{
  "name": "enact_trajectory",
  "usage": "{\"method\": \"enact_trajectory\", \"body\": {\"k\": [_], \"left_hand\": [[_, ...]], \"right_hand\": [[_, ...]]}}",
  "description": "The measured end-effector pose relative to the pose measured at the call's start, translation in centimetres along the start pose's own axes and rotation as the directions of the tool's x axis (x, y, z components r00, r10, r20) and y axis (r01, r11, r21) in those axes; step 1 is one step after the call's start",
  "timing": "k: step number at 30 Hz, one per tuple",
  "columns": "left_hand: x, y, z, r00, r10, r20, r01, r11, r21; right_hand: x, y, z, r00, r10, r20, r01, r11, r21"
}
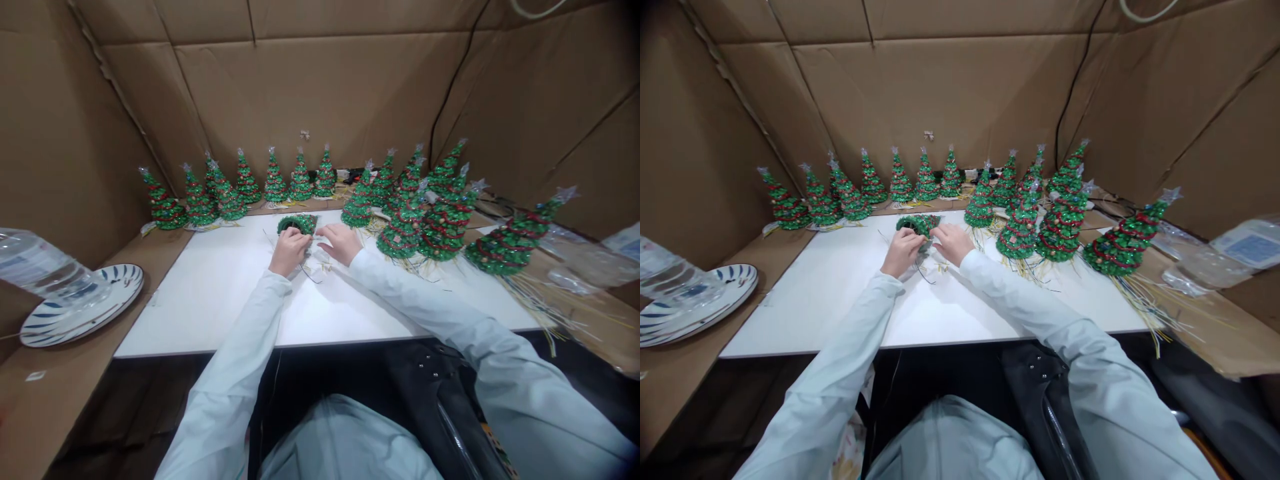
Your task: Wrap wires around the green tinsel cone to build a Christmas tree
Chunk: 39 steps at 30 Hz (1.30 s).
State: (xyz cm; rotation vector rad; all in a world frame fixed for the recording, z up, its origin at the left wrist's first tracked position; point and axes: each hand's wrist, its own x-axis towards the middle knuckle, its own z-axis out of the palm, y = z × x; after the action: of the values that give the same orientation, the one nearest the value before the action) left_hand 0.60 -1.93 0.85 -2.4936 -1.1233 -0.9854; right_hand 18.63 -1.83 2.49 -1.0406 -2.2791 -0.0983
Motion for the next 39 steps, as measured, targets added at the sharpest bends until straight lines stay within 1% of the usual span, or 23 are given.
{"method": "enact_trajectory", "body": {"k": [3, 6, 8, 10, 11, 13, 15, 16, 17, 18, 19, 21, 23, 24, 25, 27, 29, 33, 35, 36, 37, 38, 39], "left_hand": [[-0.1, -0.1, -0.1, 1.0, -0.014, 0.002, 0.014, 1.0, -0.014], [-0.2, -0.2, -0.1, 1.0, -0.012, 0.008, 0.012, 1.0, -0.011], [-0.2, -0.3, 0.1, 1.0, -0.001, 0.003, 0.001, 1.0, 0.0], [-0.3, -0.4, 0.3, 1.0, 0.005, -0.02, -0.005, 1.0, 0.015], [-0.3, -0.4, 0.5, 0.999, 0.005, -0.037, -0.004, 1.0, 0.023], [-0.4, -0.3, 0.8, 0.998, 0.005, -0.06, -0.003, 0.999, 0.041], [-0.5, -0.2, 1.0, 0.998, 0.012, -0.063, -0.008, 0.998, 0.057], [-0.5, -0.1, 1.0, 0.998, 0.014, -0.06, -0.01, 0.998, 0.063], [-0.6, -0.1, 1.0, 0.998, 0.012, -0.059, -0.008, 0.998, 0.064], [-0.6, 0.0, 0.9, 0.998, 0.005, -0.06, -0.001, 0.998, 0.061], [-0.5, 0.0, 0.7, 0.998, -0.008, -0.066, 0.012, 0.998, 0.055], [-0.4, 0.0, 0.5, 0.996, -0.039, -0.075, 0.042, 0.998, 0.039], [-0.4, 0.0, 0.3, 0.995, -0.067, -0.071, 0.069, 0.997, 0.028], [-0.3, -0.1, 0.2, 0.995, -0.074, -0.065, 0.076, 0.997, 0.022], [-0.3, -0.2, 0.2, 0.995, -0.077, -0.055, 0.078, 0.997, 0.016], [-0.3, -0.3, 0.2, 0.997, -0.075, -0.036, 0.075, 0.997, 0.001], [-0.3, -0.4, 0.2, 0.997, -0.074, -0.028, 0.073, 0.997, -0.013], [-0.4, -0.5, 0.1, 0.997, -0.07, -0.019, 0.069, 0.997, -0.024], [-0.3, -0.4, 0.1, 0.998, -0.062, -0.017, 0.062, 0.998, -0.021], [-0.3, -0.4, 0.0, 0.998, -0.061, -0.022, 0.061, 0.998, -0.018], [-0.3, -0.4, 0.0, 0.998, -0.063, -0.031, 0.063, 0.998, -0.013], [-0.3, -0.4, 0.0, 0.997, -0.066, -0.043, 0.066, 0.998, -0.008], [-0.3, -0.4, 0.0, 0.996, -0.069, -0.058, 0.069, 0.998, -0.002]], "right_hand": [[-0.1, 0.4, 0.2, 0.994, -0.108, 0.011, 0.108, 0.988, -0.112], [0.0, 0.3, 0.2, 0.994, -0.102, 0.024, 0.104, 0.991, -0.082], [0.1, -0.1, 0.1, 0.999, 0.021, 0.034, -0.021, 1.0, 0.013], [0.4, -0.6, 0.1, 0.962, 0.258, 0.092, -0.271, 0.941, 0.201], [0.6, -0.9, 0.3, 0.906, 0.396, 0.151, -0.423, 0.848, 0.32], [1.0, -1.1, 0.7, 0.729, 0.604, 0.322, -0.67, 0.532, 0.518], [1.4, -1.2, 1.1, 0.566, 0.672, 0.477, -0.765, 0.212, 0.609], [1.4, -1.1, 1.2, 0.52, 0.673, 0.526, -0.775, 0.112, 0.622], [1.4, -1.1, 1.3, 0.505, 0.663, 0.552, -0.776, 0.069, 0.627], [1.4, -1.0, 1.2, 0.521, 0.65, 0.553, -0.773, 0.085, 0.629], [1.2, -1.0, 1.1, 0.57, 0.636, 0.521, -0.758, 0.162, 0.632], [0.8, -0.8, 0.8, 0.748, 0.56, 0.355, -0.639, 0.465, 0.613], [0.4, -0.6, 0.5, 0.921, 0.364, 0.139, -0.384, 0.791, 0.477], [0.2, -0.5, 0.5, 0.967, 0.247, 0.056, -0.25, 0.897, 0.364], [0.1, -0.3, 0.4, 0.99, 0.142, 0.007, -0.139, 0.96, 0.244], [-0.1, 0.0, 0.5, 1.0, 0.013, -0.014, -0.012, 0.999, 0.039], [-0.1, 0.2, 0.6, 0.999, -0.04, 0.001, 0.04, 0.997, -0.071], [-0.1, -0.2, 0.6, 1.0, -0.018, 0.015, 0.019, 0.998, -0.053], [0.1, -0.8, 0.6, 0.996, 0.094, -0.004, -0.094, 0.994, 0.063], [0.2, -1.1, 0.6, 0.981, 0.193, -0.005, -0.19, 0.969, 0.159], [0.4, -1.5, 0.7, 0.947, 0.322, 0.014, -0.313, 0.909, 0.275], [0.7, -1.8, 0.9, 0.886, 0.459, 0.062, -0.443, 0.801, 0.402], [0.9, -2.1, 1.0, 0.805, 0.576, 0.142, -0.555, 0.647, 0.523]]}}
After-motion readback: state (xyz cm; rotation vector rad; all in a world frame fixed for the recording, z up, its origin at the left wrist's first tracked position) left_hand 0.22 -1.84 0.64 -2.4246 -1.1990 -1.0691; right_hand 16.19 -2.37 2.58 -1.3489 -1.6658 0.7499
